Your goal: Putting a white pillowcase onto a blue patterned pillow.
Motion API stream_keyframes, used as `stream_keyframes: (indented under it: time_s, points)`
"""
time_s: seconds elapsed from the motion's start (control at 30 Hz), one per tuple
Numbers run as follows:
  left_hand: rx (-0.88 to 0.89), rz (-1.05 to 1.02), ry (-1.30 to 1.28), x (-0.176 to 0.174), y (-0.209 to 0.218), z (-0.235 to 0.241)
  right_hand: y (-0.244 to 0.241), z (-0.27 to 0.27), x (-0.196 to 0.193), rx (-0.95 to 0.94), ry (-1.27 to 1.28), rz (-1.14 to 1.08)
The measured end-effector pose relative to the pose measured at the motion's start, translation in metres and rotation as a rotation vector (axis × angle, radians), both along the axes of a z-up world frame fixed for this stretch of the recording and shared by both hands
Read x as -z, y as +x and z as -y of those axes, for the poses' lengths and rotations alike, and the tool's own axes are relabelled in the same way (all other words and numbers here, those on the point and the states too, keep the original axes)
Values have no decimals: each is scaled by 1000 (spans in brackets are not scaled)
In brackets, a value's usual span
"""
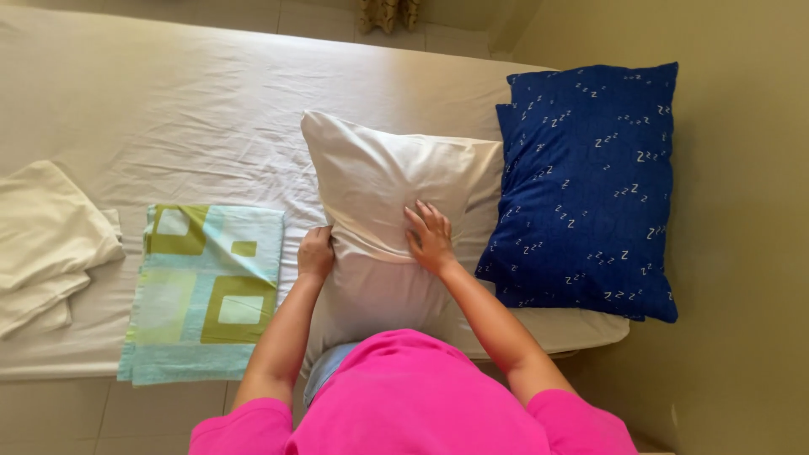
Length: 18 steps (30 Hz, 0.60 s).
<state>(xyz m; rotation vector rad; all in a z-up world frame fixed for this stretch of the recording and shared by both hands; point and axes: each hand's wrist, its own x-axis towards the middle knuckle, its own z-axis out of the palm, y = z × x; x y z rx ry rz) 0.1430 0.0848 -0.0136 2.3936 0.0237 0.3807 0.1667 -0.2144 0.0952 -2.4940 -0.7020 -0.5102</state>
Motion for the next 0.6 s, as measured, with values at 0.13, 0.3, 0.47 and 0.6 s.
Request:
stream_keyframes:
  time_s: [0.13, 0.3, 0.47, 0.6]
  points:
    - [54, 112, 176, 18, -32, -35, 22, -22, 22, 24, -19, 9]
    - [172, 55, 299, 33, -82, -51, 26, -36, 46, -64, -61, -142]
    - [306, -141, 595, 33, -52, -67, 11, -62, 13, -203, -126, -163]
    - [118, -1, 415, -110, -14, -53, -15, -59, -33, -312, 18, 196]
